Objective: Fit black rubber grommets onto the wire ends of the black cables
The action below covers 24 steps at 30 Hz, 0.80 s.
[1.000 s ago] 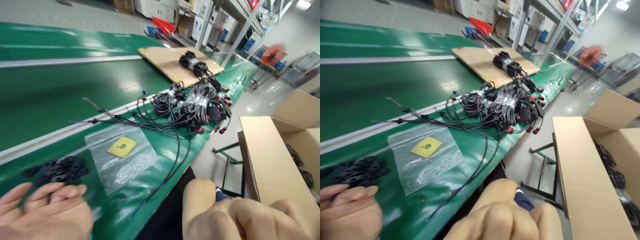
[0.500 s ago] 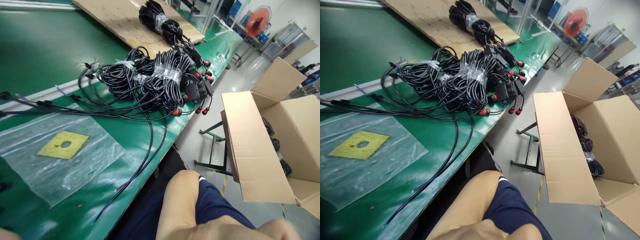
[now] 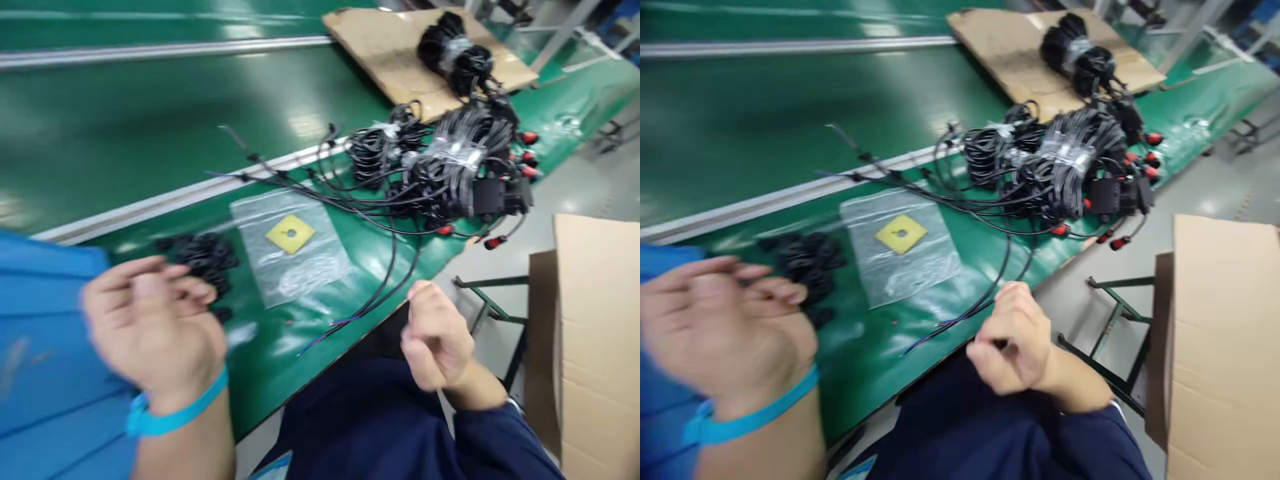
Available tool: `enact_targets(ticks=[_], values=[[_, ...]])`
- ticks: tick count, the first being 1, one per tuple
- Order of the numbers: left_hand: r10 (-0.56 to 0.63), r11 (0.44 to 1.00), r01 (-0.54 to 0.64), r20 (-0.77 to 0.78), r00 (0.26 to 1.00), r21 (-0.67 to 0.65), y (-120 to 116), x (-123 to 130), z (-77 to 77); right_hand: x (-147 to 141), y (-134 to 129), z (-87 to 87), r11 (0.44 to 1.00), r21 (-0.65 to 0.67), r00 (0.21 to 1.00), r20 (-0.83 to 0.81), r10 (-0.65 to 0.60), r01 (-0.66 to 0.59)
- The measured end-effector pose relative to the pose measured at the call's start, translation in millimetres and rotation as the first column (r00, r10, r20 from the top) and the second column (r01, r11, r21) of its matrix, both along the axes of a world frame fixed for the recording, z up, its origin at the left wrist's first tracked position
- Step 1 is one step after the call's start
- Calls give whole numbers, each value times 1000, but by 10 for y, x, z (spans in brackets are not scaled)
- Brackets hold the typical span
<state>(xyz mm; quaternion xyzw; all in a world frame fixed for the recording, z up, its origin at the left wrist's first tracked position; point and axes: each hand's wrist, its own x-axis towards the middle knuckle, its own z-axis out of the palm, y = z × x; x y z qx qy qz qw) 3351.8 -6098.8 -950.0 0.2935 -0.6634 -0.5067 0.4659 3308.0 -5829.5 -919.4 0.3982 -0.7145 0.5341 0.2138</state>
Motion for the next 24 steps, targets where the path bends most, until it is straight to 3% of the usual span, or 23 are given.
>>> enact_targets(ticks=[2,3,5,6,8,11,13,17,19,22,24], values=[[-29,1000,29,-8,1000,5,-24,65,-26,-212,18,-219,936,330,992,20,121,-121],[-75,997,75,33,997,5,-22,102,-21,-270,41,-338,857,494,987,17,161,-148],[-183,982,189,174,968,-15,-2,172,14,-302,101,-549,737,661,978,-21,205,-141],[-233,968,249,239,943,-40,10,201,38,-291,128,-627,713,686,974,-32,226,-143],[-314,920,376,369,875,-110,30,241,84,-254,157,-714,734,658,968,-33,250,-168],[-374,824,530,512,773,-198,56,258,125,-223,110,-693,825,534,966,-52,253,-188],[-430,778,600,537,725,-187,75,253,135,-222,23,-626,870,467,970,-88,226,-160],[-548,715,691,524,651,-111,82,251,149,-285,-207,-509,892,437,981,-85,173,-119],[-474,762,630,532,702,-151,43,268,163,-384,-309,-493,894,435,989,-52,142,-105],[-168,879,372,536,827,-299,-83,317,177,-626,-438,-523,866,499,992,-86,90,-36],[35,896,211,534,844,-391,-185,350,164,-807,-533,-558,826,563,987,-146,73,22]])
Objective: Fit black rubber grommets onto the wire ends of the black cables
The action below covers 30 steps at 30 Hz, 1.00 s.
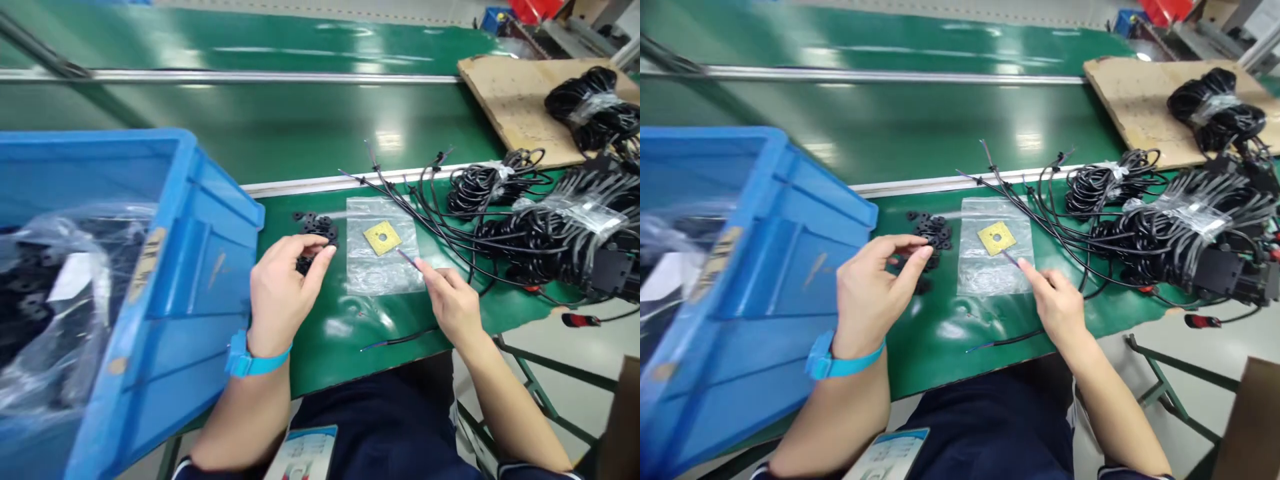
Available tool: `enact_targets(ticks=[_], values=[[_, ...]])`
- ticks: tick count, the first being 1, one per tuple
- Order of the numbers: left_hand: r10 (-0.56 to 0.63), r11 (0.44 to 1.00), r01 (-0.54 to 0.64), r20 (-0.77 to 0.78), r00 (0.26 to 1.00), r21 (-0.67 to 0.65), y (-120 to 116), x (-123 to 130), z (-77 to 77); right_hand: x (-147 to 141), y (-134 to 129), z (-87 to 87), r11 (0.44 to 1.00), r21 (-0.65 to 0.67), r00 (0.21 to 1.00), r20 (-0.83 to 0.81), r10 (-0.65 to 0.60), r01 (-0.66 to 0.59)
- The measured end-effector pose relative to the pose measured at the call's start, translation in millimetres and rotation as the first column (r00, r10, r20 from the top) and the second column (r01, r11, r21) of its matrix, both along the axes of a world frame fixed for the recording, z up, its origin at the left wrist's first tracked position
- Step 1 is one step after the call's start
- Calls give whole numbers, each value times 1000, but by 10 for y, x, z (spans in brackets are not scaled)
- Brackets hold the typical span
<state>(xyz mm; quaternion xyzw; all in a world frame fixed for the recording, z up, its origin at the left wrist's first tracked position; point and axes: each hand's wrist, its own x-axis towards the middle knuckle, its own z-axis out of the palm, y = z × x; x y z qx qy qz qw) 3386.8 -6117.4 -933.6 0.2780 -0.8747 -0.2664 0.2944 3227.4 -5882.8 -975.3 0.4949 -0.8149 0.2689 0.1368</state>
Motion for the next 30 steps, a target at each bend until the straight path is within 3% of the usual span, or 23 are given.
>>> enact_targets(ticks=[3,7,16,21,30], values=[[113,988,-107,49,992,-111,-120,9,-72,-216,-169,-39,999,10,999,-36,34,-33],[166,965,-122,179,970,-234,-167,-95,-250,-370,-407,-69,992,20,990,-56,126,-125],[145,948,-52,281,949,-313,-188,-325,-563,-441,-630,-226,958,284,976,-198,87,-28],[119,954,-48,227,966,-295,-217,-340,-579,-380,-602,-159,924,383,973,-202,108,-23],[90,973,-55,151,984,-222,-171,-300,-503,-470,-485,-197,946,324,935,-332,128,-14]])
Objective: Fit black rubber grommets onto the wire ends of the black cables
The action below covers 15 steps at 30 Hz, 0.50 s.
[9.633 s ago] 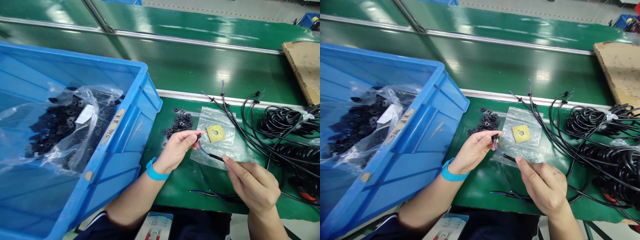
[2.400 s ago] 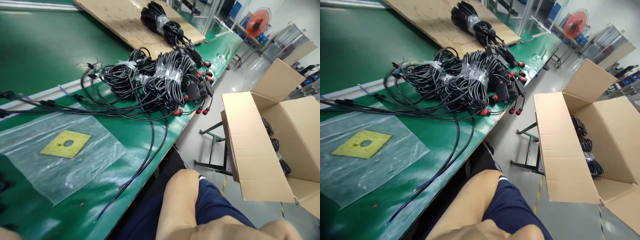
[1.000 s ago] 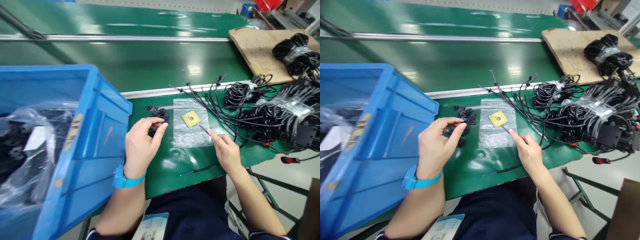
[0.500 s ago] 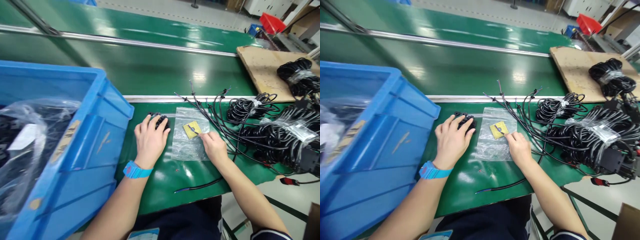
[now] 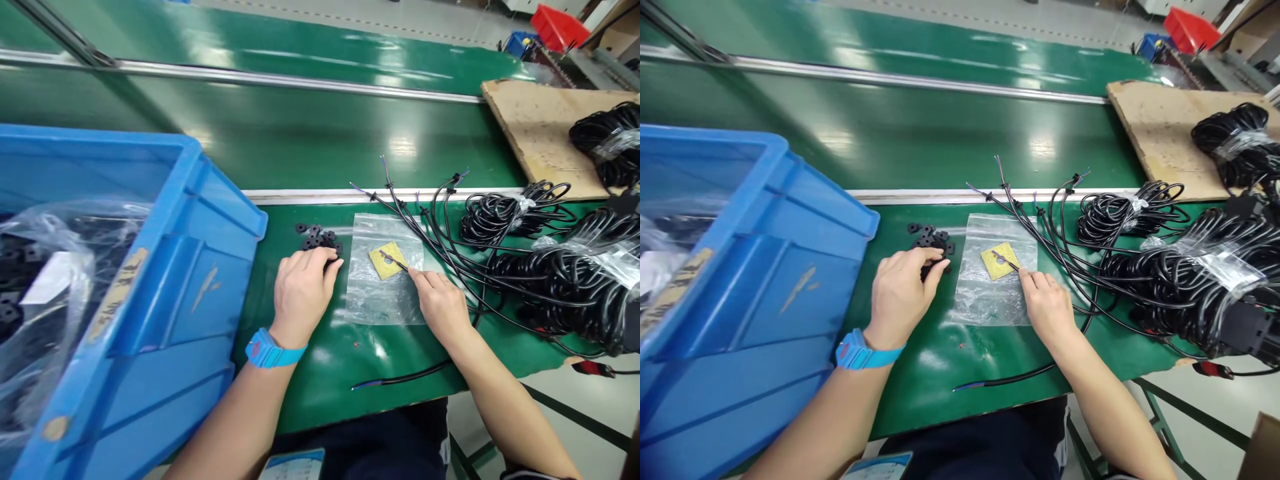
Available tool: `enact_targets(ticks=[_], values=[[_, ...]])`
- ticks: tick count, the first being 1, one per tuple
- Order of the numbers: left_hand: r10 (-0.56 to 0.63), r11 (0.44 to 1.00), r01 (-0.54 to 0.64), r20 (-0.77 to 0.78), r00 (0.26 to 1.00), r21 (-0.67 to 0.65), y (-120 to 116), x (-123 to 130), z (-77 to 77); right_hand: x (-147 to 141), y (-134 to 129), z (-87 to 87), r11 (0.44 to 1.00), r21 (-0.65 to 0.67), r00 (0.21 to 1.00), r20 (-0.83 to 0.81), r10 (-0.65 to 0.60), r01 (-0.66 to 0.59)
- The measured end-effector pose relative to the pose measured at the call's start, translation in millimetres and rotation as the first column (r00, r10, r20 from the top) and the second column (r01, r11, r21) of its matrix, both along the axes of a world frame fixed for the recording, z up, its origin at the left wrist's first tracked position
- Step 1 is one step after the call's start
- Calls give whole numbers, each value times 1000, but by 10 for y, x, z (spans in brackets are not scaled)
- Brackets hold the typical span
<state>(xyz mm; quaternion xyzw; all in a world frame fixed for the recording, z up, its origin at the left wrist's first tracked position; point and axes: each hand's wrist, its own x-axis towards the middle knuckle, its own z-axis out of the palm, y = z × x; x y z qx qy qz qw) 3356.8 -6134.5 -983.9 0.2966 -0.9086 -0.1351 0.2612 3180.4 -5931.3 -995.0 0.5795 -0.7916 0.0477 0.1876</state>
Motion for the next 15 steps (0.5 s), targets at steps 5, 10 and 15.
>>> enact_targets(ticks=[5,10,15], values=[[-12,953,74,-207,978,294,68,14,55,47,-30,35,1000,-12,1000,-11,7,-7],[109,685,217,-392,913,696,123,2,80,84,-64,102,997,-9,996,-34,81,-82],[226,352,361,-453,863,864,202,-28,70,31,-6,89,993,-44,994,12,109,-109]])
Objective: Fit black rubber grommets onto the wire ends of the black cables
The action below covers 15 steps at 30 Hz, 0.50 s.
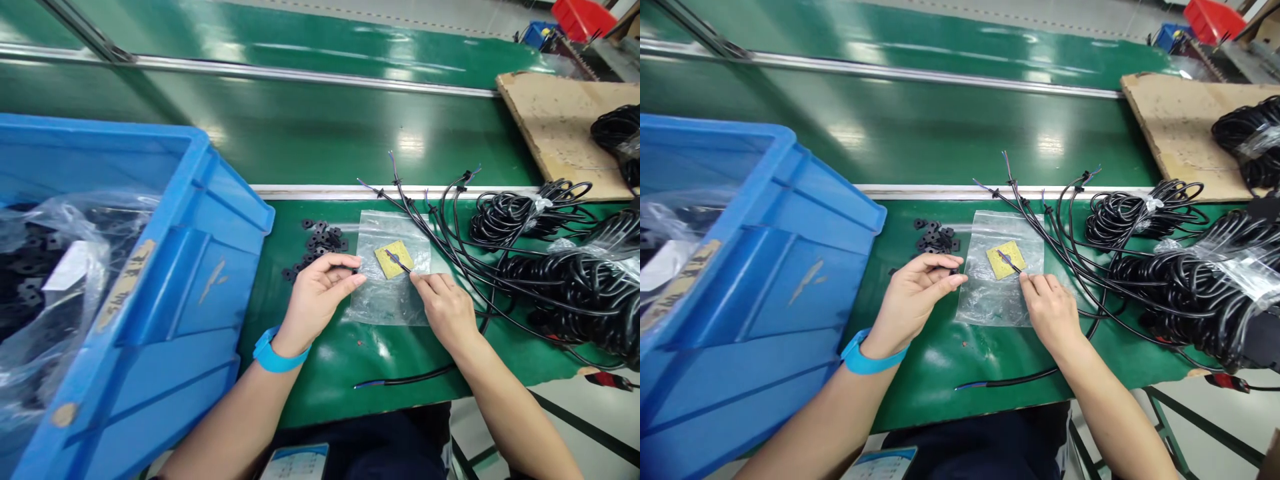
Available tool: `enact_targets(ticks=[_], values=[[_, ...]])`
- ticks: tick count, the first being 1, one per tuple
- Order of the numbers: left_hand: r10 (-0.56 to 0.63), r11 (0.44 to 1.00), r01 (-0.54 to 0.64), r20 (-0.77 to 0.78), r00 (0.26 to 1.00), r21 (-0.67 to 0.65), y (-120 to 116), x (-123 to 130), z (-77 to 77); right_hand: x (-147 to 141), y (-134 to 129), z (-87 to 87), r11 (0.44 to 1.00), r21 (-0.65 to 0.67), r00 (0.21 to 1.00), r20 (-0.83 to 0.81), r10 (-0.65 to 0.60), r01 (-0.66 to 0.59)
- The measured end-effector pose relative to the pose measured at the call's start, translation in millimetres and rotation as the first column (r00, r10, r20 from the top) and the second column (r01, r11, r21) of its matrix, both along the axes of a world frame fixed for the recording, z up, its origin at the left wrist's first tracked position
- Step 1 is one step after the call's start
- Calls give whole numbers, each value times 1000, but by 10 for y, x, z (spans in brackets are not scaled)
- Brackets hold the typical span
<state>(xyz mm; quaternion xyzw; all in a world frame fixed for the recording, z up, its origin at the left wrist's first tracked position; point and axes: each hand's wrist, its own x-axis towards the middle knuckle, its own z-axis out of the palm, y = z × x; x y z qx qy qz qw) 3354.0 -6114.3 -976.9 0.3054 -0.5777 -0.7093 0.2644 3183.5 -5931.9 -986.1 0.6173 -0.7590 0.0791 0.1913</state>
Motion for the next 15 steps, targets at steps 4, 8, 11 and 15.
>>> enact_targets(ticks=[4,8,11,15], values=[[-48,956,69,-81,996,286,80,-39,45,-51,75,69,970,-234,966,258,0,62],[-53,838,149,-194,980,526,147,-75,39,-39,152,269,951,-296,810,577,107,86],[-24,768,180,-253,967,615,181,-107,-3,-26,227,376,950,-304,732,664,152,79],[4,724,190,-279,960,663,206,-142,-33,-26,292,396,948,-316,707,677,202,31]])
